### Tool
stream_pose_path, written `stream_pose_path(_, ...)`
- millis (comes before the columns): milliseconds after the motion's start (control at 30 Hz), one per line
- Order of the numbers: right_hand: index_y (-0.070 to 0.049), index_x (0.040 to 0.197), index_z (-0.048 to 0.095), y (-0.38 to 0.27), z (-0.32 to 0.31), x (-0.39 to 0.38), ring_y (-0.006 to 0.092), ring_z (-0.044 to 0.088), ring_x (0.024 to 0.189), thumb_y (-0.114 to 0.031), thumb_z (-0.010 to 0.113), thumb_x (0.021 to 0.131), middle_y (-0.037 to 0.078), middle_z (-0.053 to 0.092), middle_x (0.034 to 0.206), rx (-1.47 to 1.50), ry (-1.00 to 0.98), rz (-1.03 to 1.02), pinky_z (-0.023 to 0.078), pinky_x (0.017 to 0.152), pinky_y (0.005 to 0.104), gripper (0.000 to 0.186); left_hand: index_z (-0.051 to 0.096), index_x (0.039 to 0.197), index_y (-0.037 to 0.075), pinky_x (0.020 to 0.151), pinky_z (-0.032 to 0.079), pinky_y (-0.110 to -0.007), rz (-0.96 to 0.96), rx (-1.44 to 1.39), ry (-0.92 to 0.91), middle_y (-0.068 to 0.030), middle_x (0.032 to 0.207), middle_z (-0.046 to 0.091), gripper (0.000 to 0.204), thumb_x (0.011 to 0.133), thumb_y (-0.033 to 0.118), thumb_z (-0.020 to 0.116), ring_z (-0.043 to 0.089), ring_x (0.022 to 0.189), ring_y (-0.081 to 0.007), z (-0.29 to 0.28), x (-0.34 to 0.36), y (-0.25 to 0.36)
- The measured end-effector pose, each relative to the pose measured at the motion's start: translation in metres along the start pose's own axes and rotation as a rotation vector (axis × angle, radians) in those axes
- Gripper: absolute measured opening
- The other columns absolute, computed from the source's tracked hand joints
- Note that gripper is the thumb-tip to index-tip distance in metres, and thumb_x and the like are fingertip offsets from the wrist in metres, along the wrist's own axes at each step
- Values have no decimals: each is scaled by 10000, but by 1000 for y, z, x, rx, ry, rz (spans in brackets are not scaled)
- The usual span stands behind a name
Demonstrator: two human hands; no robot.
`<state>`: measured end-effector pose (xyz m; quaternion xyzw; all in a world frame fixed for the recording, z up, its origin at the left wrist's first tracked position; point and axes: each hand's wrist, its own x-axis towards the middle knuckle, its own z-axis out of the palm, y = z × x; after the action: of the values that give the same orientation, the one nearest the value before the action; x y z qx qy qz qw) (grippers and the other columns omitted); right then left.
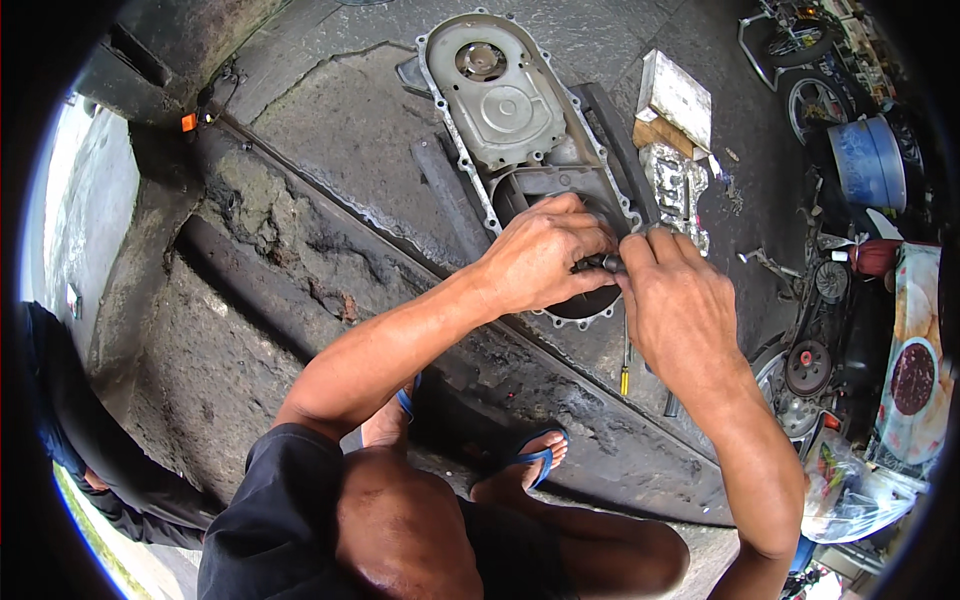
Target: The person inserts bearing puller parts into a metal engine casing, retrieves a screwdriver, and turns the puller assembly using a wrench and the screwdriver.
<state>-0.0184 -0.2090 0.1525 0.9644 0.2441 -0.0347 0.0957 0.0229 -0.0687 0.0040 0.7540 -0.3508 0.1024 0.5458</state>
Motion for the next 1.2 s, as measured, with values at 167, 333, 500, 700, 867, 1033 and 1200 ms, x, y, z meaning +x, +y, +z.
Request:
stream_pose_path(167,36,908,656,-3,-8,7,334,727,877,-162,660,938,174,681,823,43,-229,311,581,694,423,200,752,972,35,900,526,-390,-34,-13,-61,-53,984,733,286,751,210,795,625,993,-276,1,5,-6)
stream_pose_path(333,19,816,684,6,13,0,333,731,718,-209,661,922,195,711,762,18,153,-10,577,637,420,253,754,971,30,877,536,-391,-45,7,-148,-71,1028,740,296,753,220,817,634,984,-287,-7,5,-6)
stream_pose_path(500,2,854,712,4,-2,2,297,739,777,-118,706,829,170,718,789,-22,-214,245,588,628,395,122,755,1012,36,890,543,-399,13,23,-81,-80,1025,747,308,757,200,809,653,983,-296,0,7,-14)
stream_pose_path(700,-10,889,678,7,20,-11,326,710,819,-222,707,897,137,684,819,-21,238,21,565,680,416,215,765,1018,46,887,538,-401,-11,46,-117,-74,979,744,341,748,242,839,649,976,-288,-1,7,-6)
stream_pose_path(867,-11,883,672,7,10,-4,322,710,853,-240,716,886,134,673,820,-44,-132,158,569,688,423,234,768,1018,57,892,539,-397,25,67,-119,-71,1004,747,323,759,240,830,650,983,-285,1,7,-7)
stream_pose_path(1033,-16,757,693,5,16,-12,342,716,737,-345,665,942,150,675,693,-19,339,-32,564,636,422,379,763,1032,62,909,542,-387,27,53,-137,-65,1051,749,317,766,226,814,656,1009,-289,0,5,-6)
stream_pose_path(1200,-14,923,654,4,10,-10,289,712,850,-203,718,879,130,675,850,-20,-149,199,578,679,390,205,760,980,52,873,547,-375,34,74,-96,-55,1038,742,282,752,209,813,645,968,-278,2,1,-3)
